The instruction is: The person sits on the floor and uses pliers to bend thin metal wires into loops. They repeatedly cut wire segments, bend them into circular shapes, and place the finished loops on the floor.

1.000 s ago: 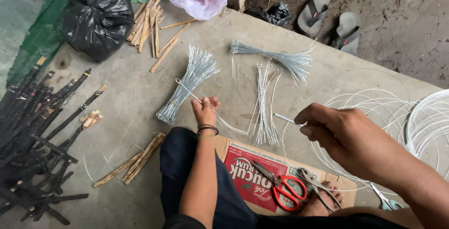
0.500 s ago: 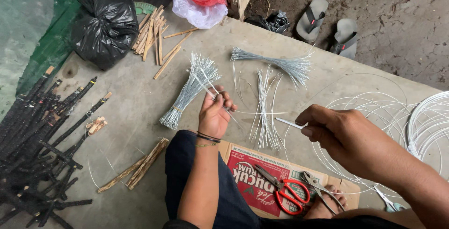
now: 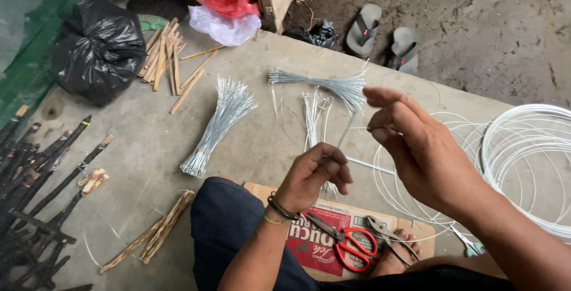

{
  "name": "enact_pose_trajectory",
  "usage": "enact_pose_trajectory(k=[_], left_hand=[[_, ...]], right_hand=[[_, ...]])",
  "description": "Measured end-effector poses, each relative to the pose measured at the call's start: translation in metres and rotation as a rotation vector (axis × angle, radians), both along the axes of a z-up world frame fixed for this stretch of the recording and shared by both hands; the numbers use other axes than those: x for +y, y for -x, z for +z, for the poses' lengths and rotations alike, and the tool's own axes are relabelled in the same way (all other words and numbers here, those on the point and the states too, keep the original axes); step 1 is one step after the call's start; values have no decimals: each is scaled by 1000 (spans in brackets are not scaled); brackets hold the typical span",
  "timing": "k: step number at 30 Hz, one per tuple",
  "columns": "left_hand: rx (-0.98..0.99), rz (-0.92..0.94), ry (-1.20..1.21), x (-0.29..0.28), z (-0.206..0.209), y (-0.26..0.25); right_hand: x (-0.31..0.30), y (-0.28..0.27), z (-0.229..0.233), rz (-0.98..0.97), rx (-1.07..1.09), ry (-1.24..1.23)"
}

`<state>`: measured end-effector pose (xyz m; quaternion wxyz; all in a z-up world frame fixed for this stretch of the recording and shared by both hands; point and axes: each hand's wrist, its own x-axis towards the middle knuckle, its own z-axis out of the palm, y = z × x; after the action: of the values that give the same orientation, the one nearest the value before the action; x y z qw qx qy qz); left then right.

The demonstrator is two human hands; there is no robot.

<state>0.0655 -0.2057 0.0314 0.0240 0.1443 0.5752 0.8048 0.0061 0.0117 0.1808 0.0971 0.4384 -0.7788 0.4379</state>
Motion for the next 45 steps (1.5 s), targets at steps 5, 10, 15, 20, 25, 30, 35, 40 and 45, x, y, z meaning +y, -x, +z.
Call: enact_pose_trajectory(k=[5,10,15,20,25,30,35,40,45], left_hand=[[-36,-131,32,17,12,-1],[-48,-189,52,23,14,1],[-64,-232,52,30,20,0],[-110,-138,80,34,31,5],[-125,-81,2,36,34,7],[-203,26,-344,28,35,21],[-187,116,-595,20,39,28],[-139,31,-748,20,45,27],[-143,46,-814,26,49,24]], right_hand=[[3,-5,-1,-5,-26,-44],[6,-7,-4,81,17,-57],[10,-6,-5,50,-194,-228],[3,-5,-7,186,-429,-327],[1,-4,-9,106,-394,-248],[9,-1,-13,14,-124,122],[11,6,-19,-86,-514,52],[-8,2,-26,-137,-580,-314],[-15,4,-31,-32,-525,-389]])
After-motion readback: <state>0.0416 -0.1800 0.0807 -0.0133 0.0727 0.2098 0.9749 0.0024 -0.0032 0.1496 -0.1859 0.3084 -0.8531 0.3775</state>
